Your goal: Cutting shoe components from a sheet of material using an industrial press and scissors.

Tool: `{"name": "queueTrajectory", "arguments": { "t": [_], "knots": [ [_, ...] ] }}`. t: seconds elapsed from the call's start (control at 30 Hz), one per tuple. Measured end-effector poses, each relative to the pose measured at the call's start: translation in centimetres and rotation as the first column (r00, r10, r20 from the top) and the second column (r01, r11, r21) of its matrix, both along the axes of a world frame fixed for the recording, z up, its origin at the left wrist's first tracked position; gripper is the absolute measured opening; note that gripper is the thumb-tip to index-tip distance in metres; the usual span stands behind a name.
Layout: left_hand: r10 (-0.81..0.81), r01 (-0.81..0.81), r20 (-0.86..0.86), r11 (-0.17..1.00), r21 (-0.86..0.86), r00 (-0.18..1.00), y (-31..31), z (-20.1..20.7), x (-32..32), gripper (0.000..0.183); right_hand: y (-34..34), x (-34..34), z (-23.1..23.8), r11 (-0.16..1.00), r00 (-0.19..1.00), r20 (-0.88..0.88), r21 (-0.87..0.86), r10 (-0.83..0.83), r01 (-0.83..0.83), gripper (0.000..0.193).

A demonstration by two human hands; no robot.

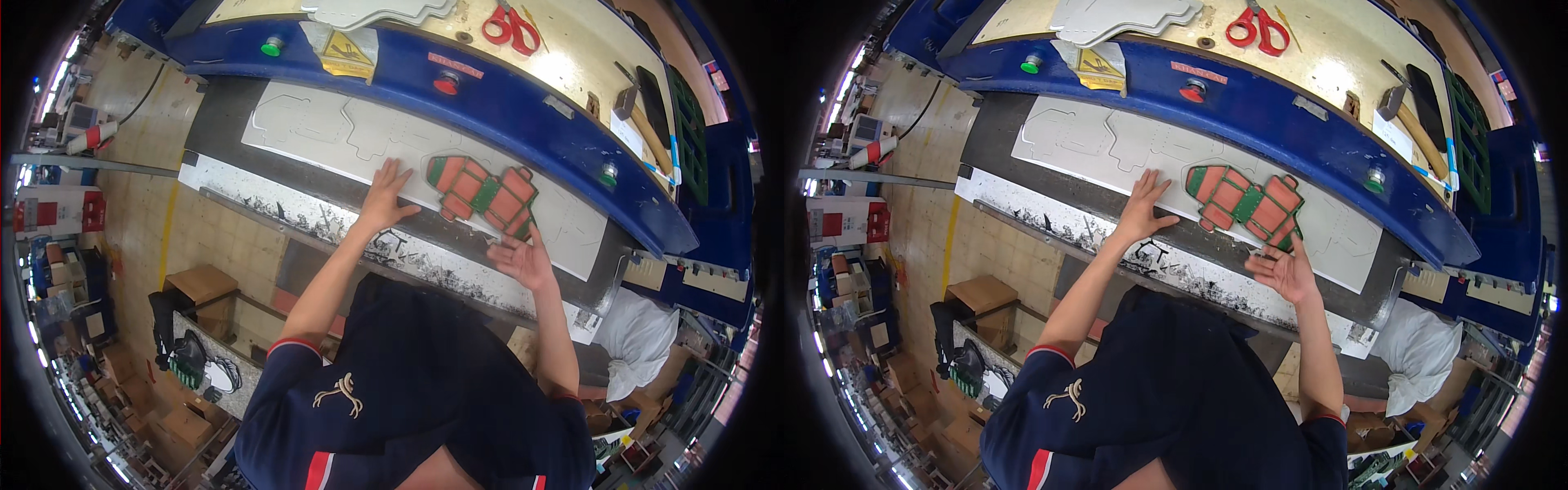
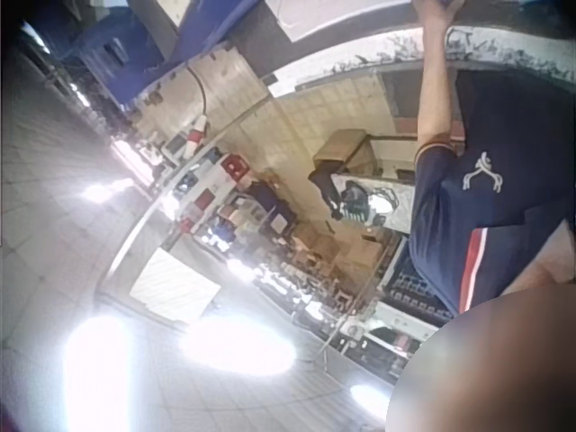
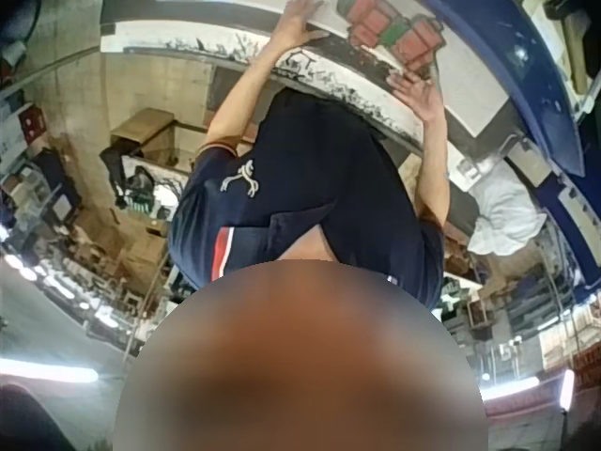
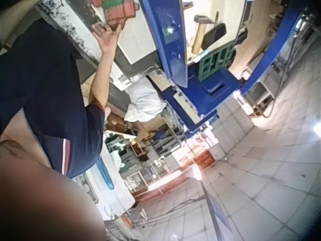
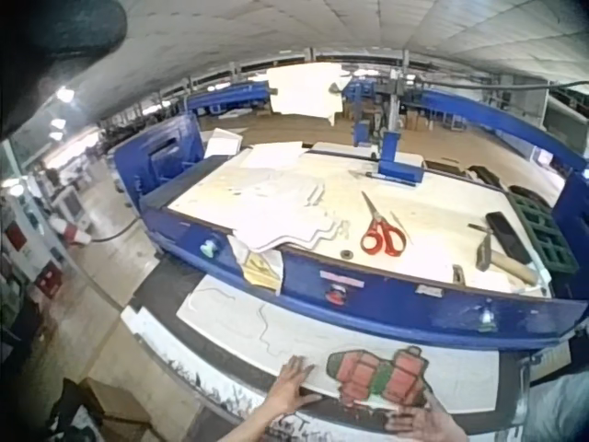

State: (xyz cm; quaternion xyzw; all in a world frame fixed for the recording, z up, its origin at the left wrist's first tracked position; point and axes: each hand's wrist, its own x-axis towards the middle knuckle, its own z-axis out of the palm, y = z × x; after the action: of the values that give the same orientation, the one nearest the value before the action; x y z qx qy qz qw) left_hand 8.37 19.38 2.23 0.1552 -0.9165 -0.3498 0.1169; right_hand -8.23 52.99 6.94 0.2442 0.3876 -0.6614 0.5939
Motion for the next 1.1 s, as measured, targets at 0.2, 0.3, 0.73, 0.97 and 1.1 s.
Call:
{"name": "queueTrajectory", "arguments": {
  "t": [0.2, 0.3, 0.73, 0.97, 1.1],
  "knots": [
    [-0.037, 0.036, 0.003, 0.997, 0.065, 0.999, -0.3, -1.5, -3.9, 0.085, 2.8, 0.6, -2.1, 0.642, 0.192, -0.658, 0.752, 0.728, 0.148, 0.059],
    [-0.084, 0.086, 0.033, 0.995, -0.048, 0.996, -0.7, -2.3, -4.7, 0.084, 2.6, 0.5, -4.8, 0.738, -0.198, -0.718, 0.602, 0.667, 0.303, 0.069],
    [-0.062, 0.065, 0.026, 0.990, -0.122, 0.998, -1.7, -3.4, -6.1, 0.079, 1.2, -5.6, -8.3, 0.749, -0.271, -0.713, 0.528, 0.647, 0.400, 0.076],
    [-0.071, 0.077, 0.065, 0.991, -0.106, 0.995, -2.6, -3.6, -6.5, 0.081, 1.0, -5.2, -9.0, 0.762, -0.272, -0.735, 0.485, 0.621, 0.429, 0.073],
    [-0.086, 0.090, 0.050, 0.991, -0.098, 0.995, -2.7, -3.3, -6.5, 0.078, 1.2, -5.1, -9.4, 0.756, -0.263, -0.737, 0.481, 0.623, 0.444, 0.071]
  ]
}}
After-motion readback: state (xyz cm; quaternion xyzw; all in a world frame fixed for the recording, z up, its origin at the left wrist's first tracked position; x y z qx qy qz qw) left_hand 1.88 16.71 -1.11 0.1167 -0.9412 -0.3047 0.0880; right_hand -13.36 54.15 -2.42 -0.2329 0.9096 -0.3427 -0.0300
